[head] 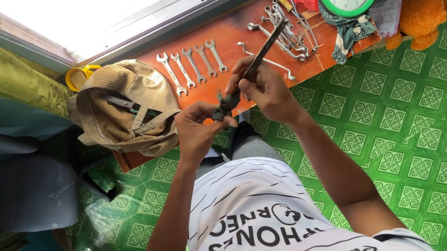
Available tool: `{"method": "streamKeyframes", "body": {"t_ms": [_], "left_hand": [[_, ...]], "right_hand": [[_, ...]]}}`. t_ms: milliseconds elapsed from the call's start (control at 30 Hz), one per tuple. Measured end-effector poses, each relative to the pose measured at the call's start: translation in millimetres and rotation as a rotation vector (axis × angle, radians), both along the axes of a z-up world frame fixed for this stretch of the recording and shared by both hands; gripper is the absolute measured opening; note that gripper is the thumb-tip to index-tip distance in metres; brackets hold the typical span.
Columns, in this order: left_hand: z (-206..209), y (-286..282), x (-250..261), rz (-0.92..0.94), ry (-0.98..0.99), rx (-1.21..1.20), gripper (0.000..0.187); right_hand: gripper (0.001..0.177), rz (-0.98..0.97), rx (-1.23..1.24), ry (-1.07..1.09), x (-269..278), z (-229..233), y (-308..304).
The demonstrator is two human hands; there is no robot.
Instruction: Assembling or inspecting a mechanical component using hand tools at a workbench.
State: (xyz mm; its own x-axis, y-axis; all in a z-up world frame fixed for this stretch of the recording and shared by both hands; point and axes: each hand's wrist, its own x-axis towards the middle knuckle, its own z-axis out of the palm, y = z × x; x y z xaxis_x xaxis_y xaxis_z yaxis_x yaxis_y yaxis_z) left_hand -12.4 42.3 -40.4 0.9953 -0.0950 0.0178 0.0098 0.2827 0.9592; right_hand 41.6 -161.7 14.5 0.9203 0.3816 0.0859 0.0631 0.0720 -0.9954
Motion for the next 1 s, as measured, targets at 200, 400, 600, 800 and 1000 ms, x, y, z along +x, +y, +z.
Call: {"method": "streamKeyframes", "body": {"t_ms": [200, 400, 600, 800, 1000], "left_hand": [[12, 9, 4, -0.119, 0.095, 0.056, 0.021], [17, 24, 13, -0.194, -0.142, 0.110, 0.033], [56, 12, 15, -0.094, -0.114, 0.053, 0.038], [52, 13, 16, -0.192, -0.156, 0.125, 0.040], [22, -7, 18, 0.091, -0.126, 0.000, 0.029]], "right_hand": [[0.015, -0.021, 0.110, 0.106, 7, -18, -8], [0.015, -0.108, 0.157, 0.089, 9, -31, -14], [0.024, -0.224, 0.338, 0.130, 3, -33, -5], [0.032, -0.199, 0.347, 0.193, -1, -46, -7], [0.034, -0.100, 0.435, 0.250, 15, -21, -16]]}}
